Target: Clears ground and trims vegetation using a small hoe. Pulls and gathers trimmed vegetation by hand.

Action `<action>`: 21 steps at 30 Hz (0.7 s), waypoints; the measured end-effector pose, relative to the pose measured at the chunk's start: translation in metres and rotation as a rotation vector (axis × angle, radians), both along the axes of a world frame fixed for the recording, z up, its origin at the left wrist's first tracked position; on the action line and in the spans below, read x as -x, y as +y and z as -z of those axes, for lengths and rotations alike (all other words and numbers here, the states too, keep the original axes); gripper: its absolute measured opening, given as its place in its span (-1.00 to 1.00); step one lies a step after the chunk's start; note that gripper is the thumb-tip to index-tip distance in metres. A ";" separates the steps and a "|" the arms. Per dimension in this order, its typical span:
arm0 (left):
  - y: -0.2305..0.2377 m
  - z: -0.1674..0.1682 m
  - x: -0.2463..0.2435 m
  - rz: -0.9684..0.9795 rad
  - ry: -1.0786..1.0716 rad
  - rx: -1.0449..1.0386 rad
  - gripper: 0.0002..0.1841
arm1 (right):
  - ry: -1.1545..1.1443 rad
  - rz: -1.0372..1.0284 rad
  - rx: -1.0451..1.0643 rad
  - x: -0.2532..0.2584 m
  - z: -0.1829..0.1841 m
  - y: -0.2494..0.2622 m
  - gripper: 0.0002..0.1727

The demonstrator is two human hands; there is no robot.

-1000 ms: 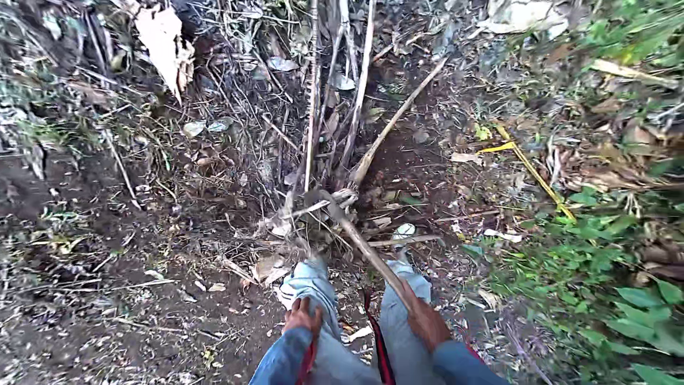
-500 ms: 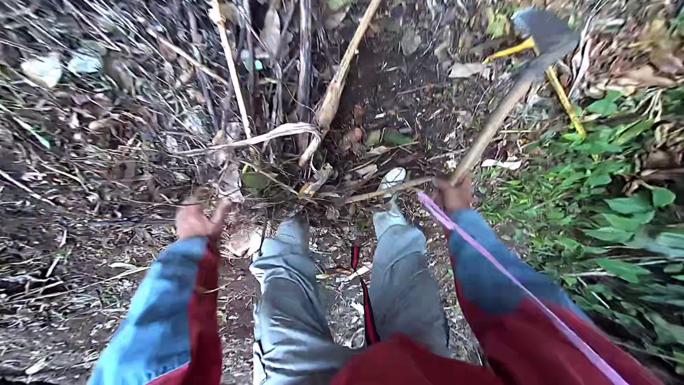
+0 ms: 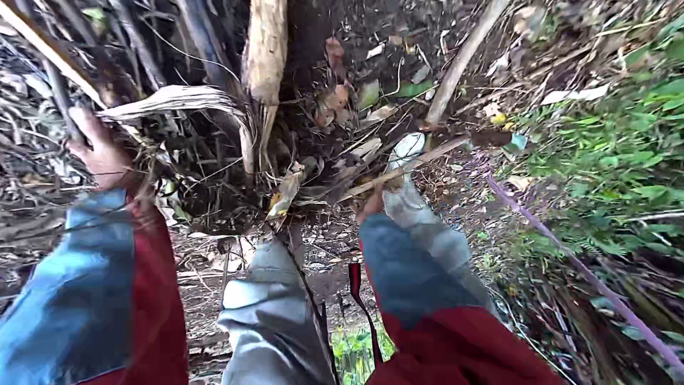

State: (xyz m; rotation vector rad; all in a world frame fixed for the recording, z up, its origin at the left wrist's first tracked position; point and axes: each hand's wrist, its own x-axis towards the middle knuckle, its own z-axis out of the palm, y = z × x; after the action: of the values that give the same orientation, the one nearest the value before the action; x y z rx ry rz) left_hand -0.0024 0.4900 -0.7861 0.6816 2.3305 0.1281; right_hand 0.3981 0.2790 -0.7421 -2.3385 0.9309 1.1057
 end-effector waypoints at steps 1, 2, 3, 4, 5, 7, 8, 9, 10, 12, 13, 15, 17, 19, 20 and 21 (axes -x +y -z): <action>-0.007 0.015 -0.004 -0.041 -0.026 -0.113 -0.14 | -0.013 -0.024 -0.025 0.011 0.015 0.015 0.04; -0.011 0.019 -0.008 -0.059 -0.070 -0.134 -0.18 | -0.033 -0.048 -0.048 0.023 0.028 0.032 0.03; -0.011 0.016 -0.016 -0.091 -0.114 -0.119 -0.23 | -0.081 -0.071 -0.071 0.035 0.041 0.046 0.00; -0.008 0.009 -0.025 -0.111 -0.151 -0.096 -0.29 | -0.143 -0.080 -0.095 0.046 0.050 0.057 -0.05; -0.002 -0.002 -0.039 -0.158 -0.174 -0.085 -0.35 | -0.184 -0.075 -0.120 0.055 0.051 0.063 -0.08; 0.017 -0.026 -0.065 -0.272 -0.191 -0.058 -0.42 | -0.187 -0.063 -0.173 0.069 0.045 0.073 -0.13; 0.016 -0.028 -0.060 -0.215 -0.245 -0.031 -0.42 | -0.177 -0.053 -0.211 0.076 0.041 0.081 -0.17; 0.003 -0.020 -0.043 -0.077 -0.296 -0.022 -0.40 | -0.171 -0.051 -0.257 0.083 0.038 0.092 -0.20; -0.016 -0.006 -0.020 0.069 -0.326 -0.047 -0.36 | -0.159 -0.070 -0.319 0.090 0.037 0.104 -0.25; -0.035 0.002 -0.005 0.122 -0.392 -0.111 -0.33 | -0.093 -0.147 -0.422 0.101 0.033 0.124 -0.30; -0.036 -0.001 -0.010 0.085 -0.411 -0.133 -0.33 | -0.058 -0.224 -0.442 0.104 0.030 0.133 -0.32; -0.029 -0.005 -0.024 0.025 -0.532 -0.188 -0.34 | -0.009 -0.395 -0.542 0.096 0.028 0.135 -0.34; -0.024 -0.014 -0.027 -0.014 -0.692 -0.180 -0.33 | -0.074 -0.414 -0.574 0.089 0.025 0.118 -0.33; -0.018 -0.019 -0.025 -0.060 -0.743 -0.075 -0.31 | -0.199 -0.245 -0.539 0.078 0.027 0.107 -0.29; -0.017 -0.015 -0.020 -0.084 -0.675 -0.070 -0.35 | -0.247 -0.120 -0.490 0.072 0.031 0.107 -0.26; -0.015 -0.008 -0.016 -0.105 -0.570 -0.104 -0.43 | -0.240 -0.024 -0.446 0.065 0.037 0.110 -0.18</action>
State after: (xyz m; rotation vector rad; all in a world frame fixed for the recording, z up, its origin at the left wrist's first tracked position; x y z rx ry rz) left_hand 0.0137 0.4746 -0.7785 0.4908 1.8162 0.4352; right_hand 0.3330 0.3891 -0.7788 -2.0557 0.5080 0.9030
